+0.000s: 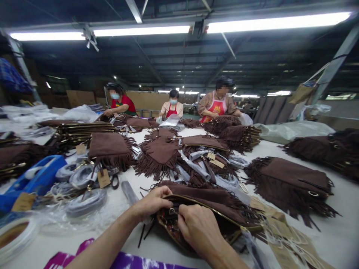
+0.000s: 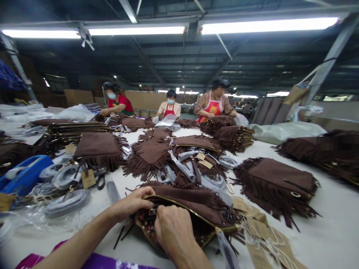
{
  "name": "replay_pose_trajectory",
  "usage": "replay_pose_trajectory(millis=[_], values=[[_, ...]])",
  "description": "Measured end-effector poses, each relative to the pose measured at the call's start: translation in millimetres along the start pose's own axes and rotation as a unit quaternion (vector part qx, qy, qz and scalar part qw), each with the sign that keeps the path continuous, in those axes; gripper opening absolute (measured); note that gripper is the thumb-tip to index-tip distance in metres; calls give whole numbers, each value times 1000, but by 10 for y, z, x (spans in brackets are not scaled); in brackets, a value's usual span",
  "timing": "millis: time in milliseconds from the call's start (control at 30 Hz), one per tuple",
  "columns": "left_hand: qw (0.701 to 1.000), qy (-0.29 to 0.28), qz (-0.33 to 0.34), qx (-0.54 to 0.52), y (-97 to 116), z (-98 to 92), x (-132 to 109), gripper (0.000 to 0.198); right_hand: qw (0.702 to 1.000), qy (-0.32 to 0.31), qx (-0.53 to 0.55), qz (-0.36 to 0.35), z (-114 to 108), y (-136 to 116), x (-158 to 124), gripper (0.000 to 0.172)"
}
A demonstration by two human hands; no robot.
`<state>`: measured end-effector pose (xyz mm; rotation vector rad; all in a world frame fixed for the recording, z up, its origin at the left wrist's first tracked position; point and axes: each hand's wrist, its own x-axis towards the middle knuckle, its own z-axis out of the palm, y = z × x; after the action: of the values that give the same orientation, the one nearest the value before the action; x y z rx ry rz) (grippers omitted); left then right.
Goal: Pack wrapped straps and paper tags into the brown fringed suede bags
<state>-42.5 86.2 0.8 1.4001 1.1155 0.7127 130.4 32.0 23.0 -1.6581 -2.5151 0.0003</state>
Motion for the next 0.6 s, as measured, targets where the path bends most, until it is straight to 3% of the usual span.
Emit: replay_pose_trajectory(millis=[200,267,400,600], values=[[999,-17,-15,-24,-35,-1,-12,25,1000,9,22,-4,153,-15,17,19],[999,-24,-21,-34,-58,-6,0,25,998,22,49,-26,206,8,8,13],[997,-52,-35,-55,-103,-16,30,25,988,39,114,-92,289,38,11,19],[991,-100,22,-89,-102,-73,-11,42,979,32,194,-55,483,46,35,12]])
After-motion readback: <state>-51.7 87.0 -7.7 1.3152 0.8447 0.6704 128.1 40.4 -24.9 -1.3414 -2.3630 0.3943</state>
